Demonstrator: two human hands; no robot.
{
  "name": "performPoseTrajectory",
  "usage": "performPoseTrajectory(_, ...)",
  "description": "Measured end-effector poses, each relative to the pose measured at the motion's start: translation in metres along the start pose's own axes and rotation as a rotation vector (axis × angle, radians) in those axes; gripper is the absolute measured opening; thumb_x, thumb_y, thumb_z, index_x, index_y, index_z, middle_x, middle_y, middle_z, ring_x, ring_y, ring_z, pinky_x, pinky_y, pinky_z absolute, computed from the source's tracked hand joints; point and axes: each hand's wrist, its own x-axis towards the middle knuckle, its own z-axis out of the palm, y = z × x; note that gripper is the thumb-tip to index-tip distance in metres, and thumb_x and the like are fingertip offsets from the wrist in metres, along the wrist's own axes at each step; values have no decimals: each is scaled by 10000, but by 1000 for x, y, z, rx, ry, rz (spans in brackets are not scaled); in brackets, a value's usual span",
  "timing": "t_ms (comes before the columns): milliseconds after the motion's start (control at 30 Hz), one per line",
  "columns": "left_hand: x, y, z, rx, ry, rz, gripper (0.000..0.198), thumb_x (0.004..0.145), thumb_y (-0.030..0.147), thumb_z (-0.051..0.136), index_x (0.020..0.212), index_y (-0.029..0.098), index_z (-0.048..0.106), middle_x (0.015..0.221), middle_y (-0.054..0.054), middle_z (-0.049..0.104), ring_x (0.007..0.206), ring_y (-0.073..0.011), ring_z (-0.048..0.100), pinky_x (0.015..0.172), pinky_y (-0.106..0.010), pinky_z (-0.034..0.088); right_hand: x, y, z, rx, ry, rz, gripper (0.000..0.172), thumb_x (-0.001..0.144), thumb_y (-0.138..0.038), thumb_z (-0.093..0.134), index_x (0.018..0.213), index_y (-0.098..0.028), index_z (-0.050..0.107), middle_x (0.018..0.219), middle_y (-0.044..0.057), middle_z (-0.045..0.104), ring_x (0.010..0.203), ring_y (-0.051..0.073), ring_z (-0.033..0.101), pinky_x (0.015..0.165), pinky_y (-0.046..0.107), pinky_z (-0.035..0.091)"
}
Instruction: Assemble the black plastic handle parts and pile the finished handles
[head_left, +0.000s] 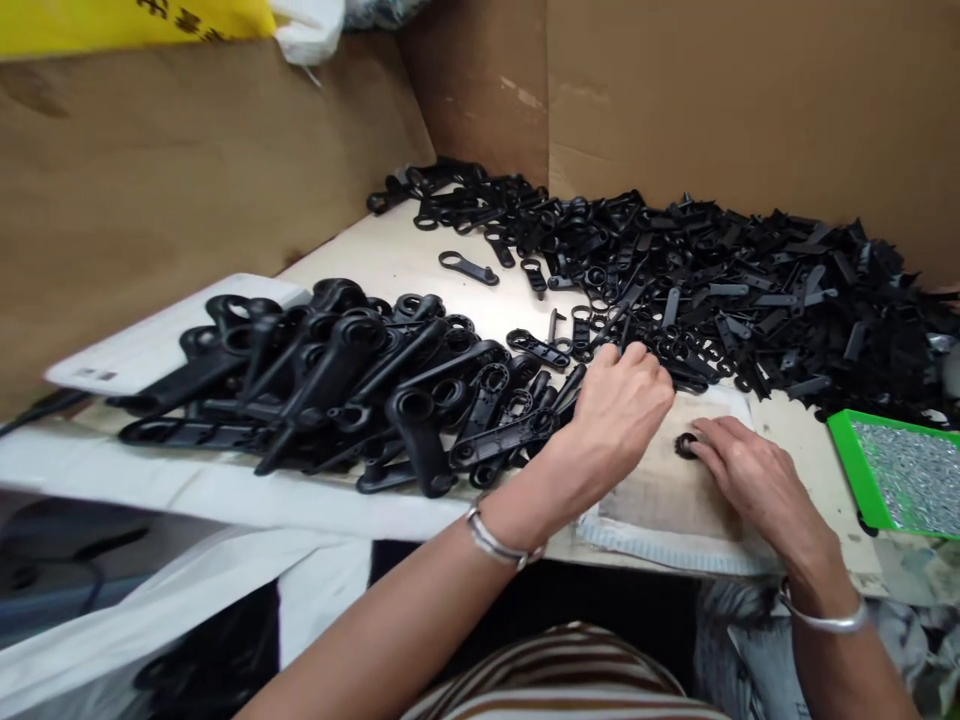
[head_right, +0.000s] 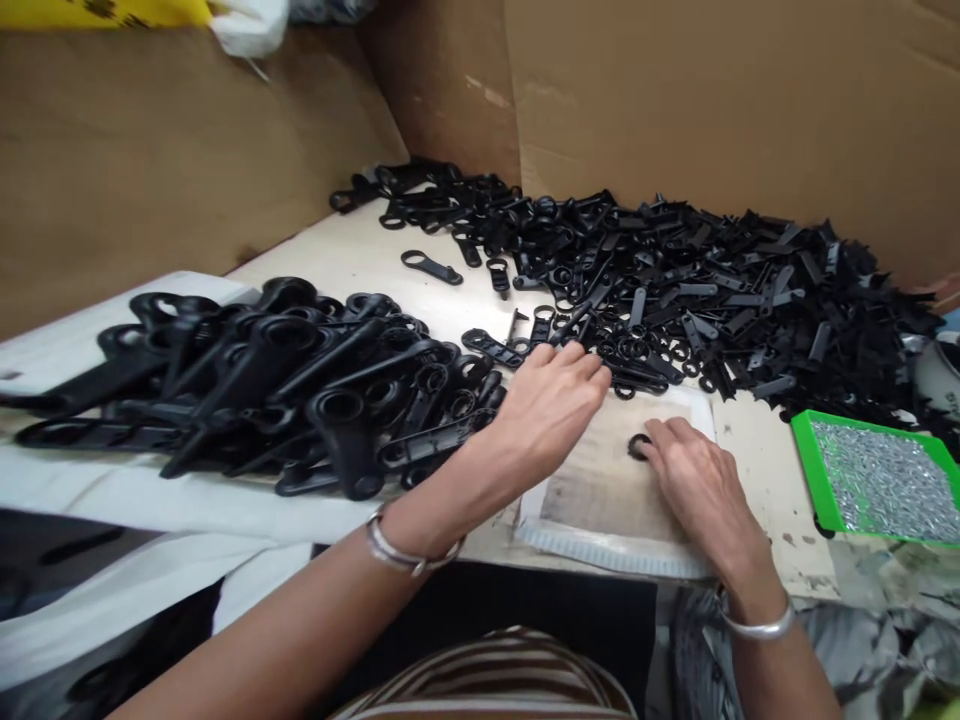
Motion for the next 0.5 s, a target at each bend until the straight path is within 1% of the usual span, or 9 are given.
performPoseTrajectory(67, 17, 6, 9, -32, -33, 20, 172, 892, 30, 501, 839, 106, 646, 839, -103, 680, 876, -234, 584, 690, -338, 370, 1, -1, 5, 14, 35, -102, 264, 984, -295, 436, 1172, -239, 613, 1172, 91, 650, 1027, 254, 644, 790, 371, 531)
performPoseTrajectory(133, 28, 11, 20, -50, -38, 48, 188, 903, 34, 474, 871, 106, 645, 872, -99, 681, 913, -241, 587, 729, -349, 387, 2, 1, 10, 62, 29, -181, 267, 984, -268, 435, 1173, -231, 620, 1172, 92, 646, 1053, 245, 635, 825, 369, 539)
performPoseTrajectory(233, 38, 13, 35, -73, -42, 71, 219, 911, 36, 437, 937, 106, 643, 936, -100, 670, 965, -250, 581, 769, -362, 410, 0, 6, 14, 172, 47, -184, 252, 977, -245, 449, 1127, -210, 648, 1085, 89, 677, 979, 228, 663, 862, 380, 541)
performPoseTrajectory(300, 41, 12, 42, -92, -48, 60, 234, 904, 27, 429, 965, 102, 642, 991, -113, 659, 977, -248, 583, 776, -360, 427, -3, 12, 15, 285, 109, -149, 249, 962, -257, 484, 1132, -204, 658, 1080, 91, 696, 978, 229, 673, 896, 392, 536)
performPoseTrajectory(367, 43, 8, 43, -115, -54, 38, 243, 897, 19, 425, 943, 105, 647, 1014, -119, 649, 970, -240, 591, 775, -351, 443, -8, 19, 17, 422, 192, -77, 269, 943, -292, 521, 1149, -200, 668, 1133, 102, 703, 1018, 240, 673, 920, 406, 534)
performPoseTrajectory(433, 42, 4, 40, -144, -58, 14, 259, 887, 6, 415, 906, 114, 649, 996, -111, 643, 958, -232, 597, 766, -338, 457, -13, 24, 20, 604, 250, 36, 314, 918, -352, 556, 1159, -191, 677, 1150, 112, 708, 985, 241, 689, 864, 399, 568)
performPoseTrajectory(500, 40, -3, 31, -165, -55, -9, 286, 878, -8, 395, 935, 125, 641, 995, -100, 630, 953, -226, 598, 742, -322, 468, -16, 26, 23, 809, 289, 164, 373, 883, -412, 597, 1164, -181, 681, 1110, 112, 723, 827, 215, 714, 744, 376, 603)
